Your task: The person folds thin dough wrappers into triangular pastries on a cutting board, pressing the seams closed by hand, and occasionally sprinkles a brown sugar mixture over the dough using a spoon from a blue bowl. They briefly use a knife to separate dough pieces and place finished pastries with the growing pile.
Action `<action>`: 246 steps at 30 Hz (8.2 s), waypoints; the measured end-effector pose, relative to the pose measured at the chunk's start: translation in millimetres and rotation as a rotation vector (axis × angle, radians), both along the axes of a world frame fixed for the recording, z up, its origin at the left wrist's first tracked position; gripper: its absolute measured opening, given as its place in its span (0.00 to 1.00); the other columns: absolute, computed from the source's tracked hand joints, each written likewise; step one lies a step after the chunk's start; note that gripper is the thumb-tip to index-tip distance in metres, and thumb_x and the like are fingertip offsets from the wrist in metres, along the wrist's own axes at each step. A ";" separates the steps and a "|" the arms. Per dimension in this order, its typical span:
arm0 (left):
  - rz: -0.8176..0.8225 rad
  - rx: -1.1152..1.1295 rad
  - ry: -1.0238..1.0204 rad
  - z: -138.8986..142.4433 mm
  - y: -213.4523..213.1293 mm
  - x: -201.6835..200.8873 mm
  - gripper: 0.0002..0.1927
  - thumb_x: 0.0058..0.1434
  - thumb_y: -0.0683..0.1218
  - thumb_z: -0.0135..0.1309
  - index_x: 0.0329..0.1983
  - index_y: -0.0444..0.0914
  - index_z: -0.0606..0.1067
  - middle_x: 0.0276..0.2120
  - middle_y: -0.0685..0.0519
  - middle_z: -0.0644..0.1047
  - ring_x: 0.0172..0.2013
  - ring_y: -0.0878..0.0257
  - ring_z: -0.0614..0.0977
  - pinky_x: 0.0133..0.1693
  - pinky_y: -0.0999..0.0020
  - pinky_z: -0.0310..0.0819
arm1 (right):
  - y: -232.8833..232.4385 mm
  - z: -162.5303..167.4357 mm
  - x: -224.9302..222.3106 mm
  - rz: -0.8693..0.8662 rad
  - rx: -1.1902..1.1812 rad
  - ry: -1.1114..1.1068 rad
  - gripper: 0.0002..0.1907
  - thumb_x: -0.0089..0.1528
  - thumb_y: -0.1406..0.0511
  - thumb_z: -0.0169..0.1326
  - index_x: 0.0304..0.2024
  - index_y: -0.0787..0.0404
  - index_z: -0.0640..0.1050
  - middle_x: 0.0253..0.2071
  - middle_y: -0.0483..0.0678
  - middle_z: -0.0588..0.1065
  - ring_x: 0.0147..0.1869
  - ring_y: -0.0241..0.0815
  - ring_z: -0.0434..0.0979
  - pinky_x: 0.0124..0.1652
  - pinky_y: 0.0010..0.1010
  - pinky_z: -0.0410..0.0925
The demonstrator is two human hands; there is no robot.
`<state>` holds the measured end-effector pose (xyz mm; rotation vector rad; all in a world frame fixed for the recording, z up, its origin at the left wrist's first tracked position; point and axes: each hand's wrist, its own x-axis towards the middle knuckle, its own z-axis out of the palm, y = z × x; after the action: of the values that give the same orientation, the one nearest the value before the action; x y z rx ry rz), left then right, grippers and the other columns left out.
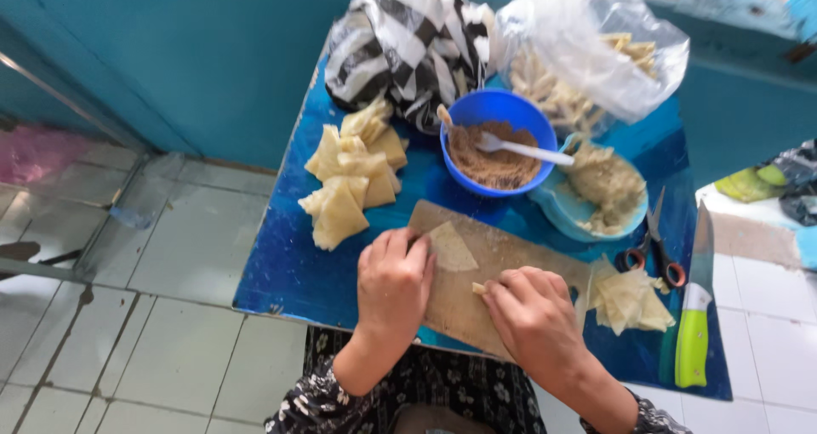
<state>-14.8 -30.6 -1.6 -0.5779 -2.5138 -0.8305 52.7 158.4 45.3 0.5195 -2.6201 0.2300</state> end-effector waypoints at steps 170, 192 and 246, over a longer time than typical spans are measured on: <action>-0.300 0.317 -0.209 4.6 11.1 32.0 0.12 0.59 0.37 0.60 0.45 0.40 0.75 0.51 0.46 0.72 0.40 0.49 0.82 0.37 0.58 0.77 | 9.0 -27.4 -11.6 -0.016 -0.587 -0.374 0.09 0.55 0.73 0.61 0.39 0.62 0.81 0.41 0.48 0.77 0.49 0.45 0.77 0.47 0.34 0.71; -0.458 0.067 -0.178 3.9 6.7 10.7 0.04 0.62 0.41 0.56 0.38 0.37 0.74 0.37 0.46 0.74 0.41 0.48 0.80 0.41 0.58 0.77 | 2.3 -23.3 -2.7 0.011 -0.381 -0.163 0.04 0.56 0.71 0.61 0.34 0.64 0.80 0.38 0.50 0.77 0.45 0.53 0.74 0.45 0.41 0.66; -0.343 -0.051 0.073 7.9 4.0 14.1 0.02 0.61 0.43 0.55 0.36 0.42 0.76 0.34 0.54 0.74 0.40 0.55 0.77 0.42 0.60 0.70 | 9.1 -14.6 -9.2 0.057 -0.304 -0.216 0.15 0.53 0.67 0.62 0.42 0.61 0.78 0.42 0.48 0.75 0.50 0.51 0.74 0.48 0.42 0.63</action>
<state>-0.8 -26.6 6.2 -1.0587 -2.4100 -0.8463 43.5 167.5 30.7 0.4851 -2.7070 0.7256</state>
